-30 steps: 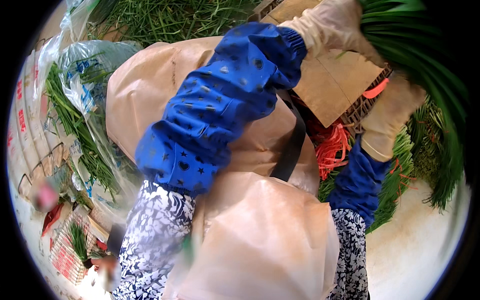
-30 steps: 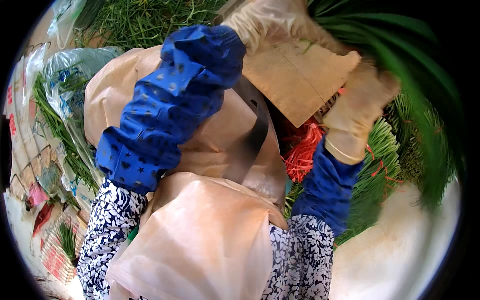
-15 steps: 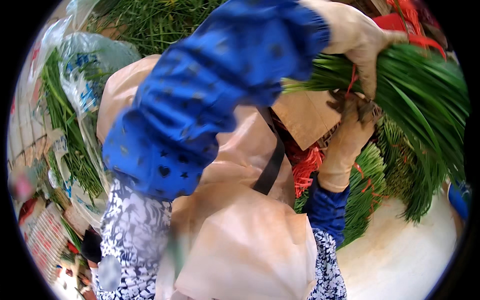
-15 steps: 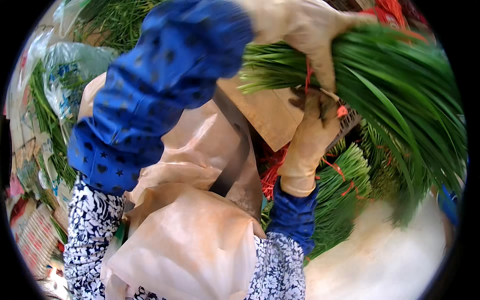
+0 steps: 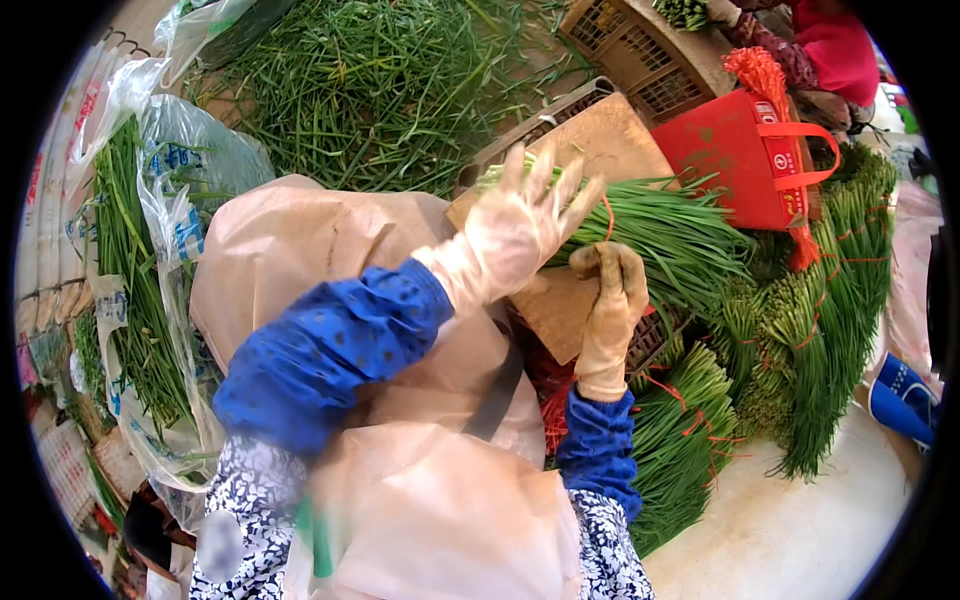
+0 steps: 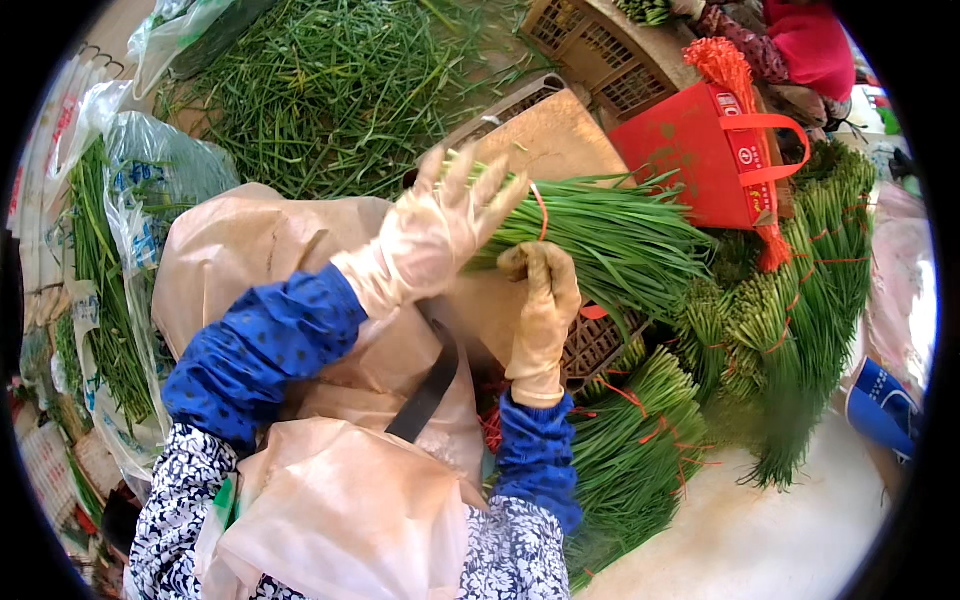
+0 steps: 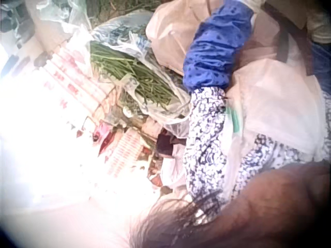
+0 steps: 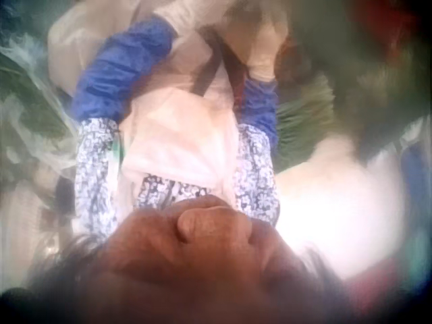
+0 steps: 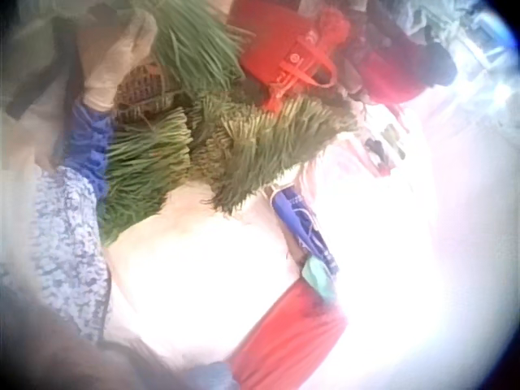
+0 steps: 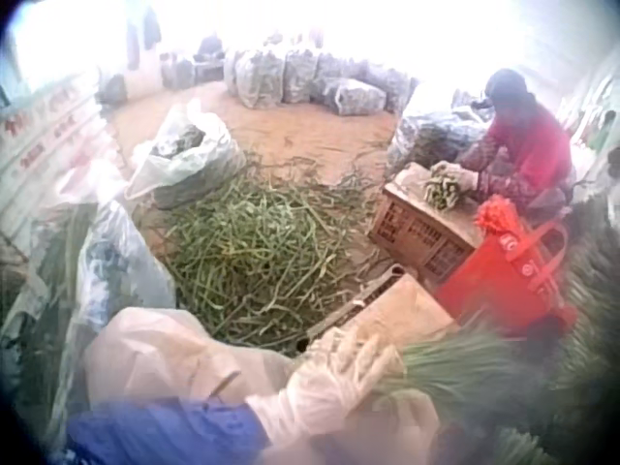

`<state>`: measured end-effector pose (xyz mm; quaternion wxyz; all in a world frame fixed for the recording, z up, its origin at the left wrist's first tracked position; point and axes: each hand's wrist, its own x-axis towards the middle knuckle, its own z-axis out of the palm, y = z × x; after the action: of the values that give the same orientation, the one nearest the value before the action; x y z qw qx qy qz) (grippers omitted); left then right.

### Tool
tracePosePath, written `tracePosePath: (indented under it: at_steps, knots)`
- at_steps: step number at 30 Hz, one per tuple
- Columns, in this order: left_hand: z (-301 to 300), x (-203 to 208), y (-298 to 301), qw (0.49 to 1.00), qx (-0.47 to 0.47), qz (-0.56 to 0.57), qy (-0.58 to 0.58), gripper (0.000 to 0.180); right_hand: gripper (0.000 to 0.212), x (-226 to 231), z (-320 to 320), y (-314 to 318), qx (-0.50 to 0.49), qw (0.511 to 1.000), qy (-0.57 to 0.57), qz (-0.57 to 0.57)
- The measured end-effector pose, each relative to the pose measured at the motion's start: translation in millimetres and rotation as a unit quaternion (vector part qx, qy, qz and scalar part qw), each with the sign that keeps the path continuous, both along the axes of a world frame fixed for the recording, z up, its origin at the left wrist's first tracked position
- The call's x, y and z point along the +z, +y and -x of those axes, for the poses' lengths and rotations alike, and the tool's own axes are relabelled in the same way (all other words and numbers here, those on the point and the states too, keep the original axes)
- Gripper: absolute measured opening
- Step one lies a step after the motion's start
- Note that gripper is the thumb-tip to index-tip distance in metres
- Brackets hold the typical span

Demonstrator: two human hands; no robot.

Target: The person sorts bunches of green onions from a plastic bag and secures them with red rubber bands.

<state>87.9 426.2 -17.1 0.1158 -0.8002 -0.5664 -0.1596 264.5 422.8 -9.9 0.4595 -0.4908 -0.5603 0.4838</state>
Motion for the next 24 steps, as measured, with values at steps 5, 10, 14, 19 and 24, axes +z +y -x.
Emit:
tracePosePath:
  at_steps: [5,10,14,19,24]
  knots:
    - [12,32,3,0.952,-0.04,0.3,-0.044,0.101,0.012,29,10,15,0.015,0.988,0.154,0.026]
    - [-2,25,8,0.97,-0.049,0.235,0.046,0.096,0.014,26,15,53,0.022,0.981,0.179,0.074]
    - [-19,-5,30,0.975,0.021,0.219,0.036,0.088,0.013,22,10,73,0.038,0.99,0.119,0.071]
    - [16,4,82,0.867,-0.047,0.464,-0.174,0.088,0.013,14,24,60,0.035,0.998,0.044,0.031]
    - [12,-34,110,0.847,-0.1,0.489,-0.184,0.03,0.012,20,63,38,0.103,0.991,-0.081,-0.033]
